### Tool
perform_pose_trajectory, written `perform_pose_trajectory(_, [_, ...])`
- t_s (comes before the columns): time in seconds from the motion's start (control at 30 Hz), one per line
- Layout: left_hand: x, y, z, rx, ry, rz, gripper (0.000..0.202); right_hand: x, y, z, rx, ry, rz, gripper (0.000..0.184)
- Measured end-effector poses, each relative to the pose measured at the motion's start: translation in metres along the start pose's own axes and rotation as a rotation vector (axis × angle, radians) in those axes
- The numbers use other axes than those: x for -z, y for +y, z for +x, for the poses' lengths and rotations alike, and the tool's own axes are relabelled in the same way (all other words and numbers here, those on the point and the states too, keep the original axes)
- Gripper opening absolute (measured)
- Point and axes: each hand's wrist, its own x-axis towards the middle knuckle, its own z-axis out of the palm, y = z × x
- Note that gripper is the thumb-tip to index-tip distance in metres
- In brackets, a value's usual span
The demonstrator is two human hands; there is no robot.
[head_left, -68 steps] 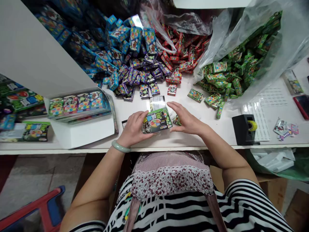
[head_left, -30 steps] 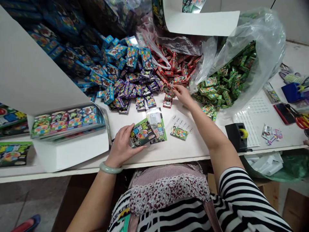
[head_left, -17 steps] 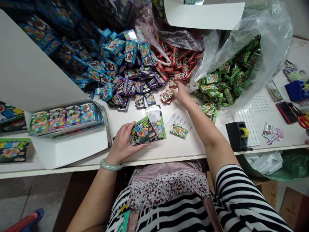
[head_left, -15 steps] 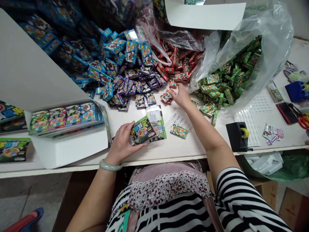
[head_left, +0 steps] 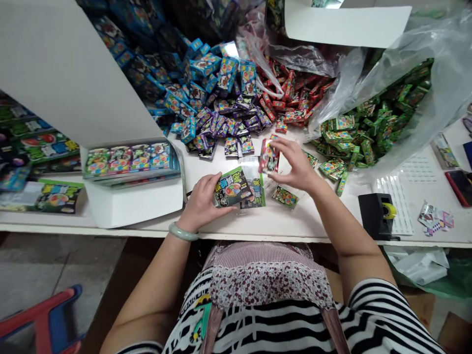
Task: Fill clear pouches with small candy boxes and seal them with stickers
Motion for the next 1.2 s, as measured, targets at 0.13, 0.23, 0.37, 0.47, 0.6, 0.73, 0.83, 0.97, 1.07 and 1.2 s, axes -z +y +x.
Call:
perform_pose_trajectory(0.13, [0.002,0.004,0.005,-0.053,-0.051,-0.001,0.100,0.016,-0.029,-0.026,0.147,-0.171,-0.041,0.071])
perform_pose_trajectory(0.23, [0.004,0.009,0.007,-0.096,-0.073,0.024,0.099,0.017,-0.036,-0.030,0.206,-0.268,-0.047,0.071])
perform_pose_trajectory(0.37, [0.004,0.012,0.005,-0.109,-0.129,0.018,0.101,0.013,-0.035,-0.030,0.254,-0.376,-0.016,0.069])
perform_pose_trajectory(0.47, [0.000,0.014,0.003,-0.116,-0.132,-0.006,0.100,0.006,-0.032,-0.029,0.221,-0.369,0.026,0.071])
perform_pose_trajectory(0.6, [-0.006,0.017,0.003,-0.095,-0.112,-0.015,0.098,-0.010,-0.029,-0.027,0.173,-0.283,0.158,0.082])
perform_pose_trajectory(0.73, [-0.008,0.018,0.001,-0.010,-0.046,-0.004,0.099,-0.021,-0.039,-0.034,0.053,-0.146,0.166,0.072])
perform_pose_trajectory(0.83, [-0.009,0.015,-0.001,-0.009,-0.050,-0.040,0.098,-0.023,-0.047,-0.039,0.057,-0.180,0.182,0.047])
perform_pose_trajectory(0.97, [-0.009,0.011,-0.003,0.014,-0.031,-0.072,0.096,-0.029,-0.031,-0.012,-0.083,-0.057,0.255,0.034])
perform_pose_trajectory(1.07, [-0.008,0.012,-0.004,0.029,-0.019,-0.076,0.096,-0.048,-0.008,0.036,-0.325,-0.018,0.090,0.034])
perform_pose_trajectory(1.2, [-0.006,0.015,-0.005,0.014,-0.040,-0.076,0.098,-0.087,0.006,0.097,-0.470,-0.151,-0.265,0.052])
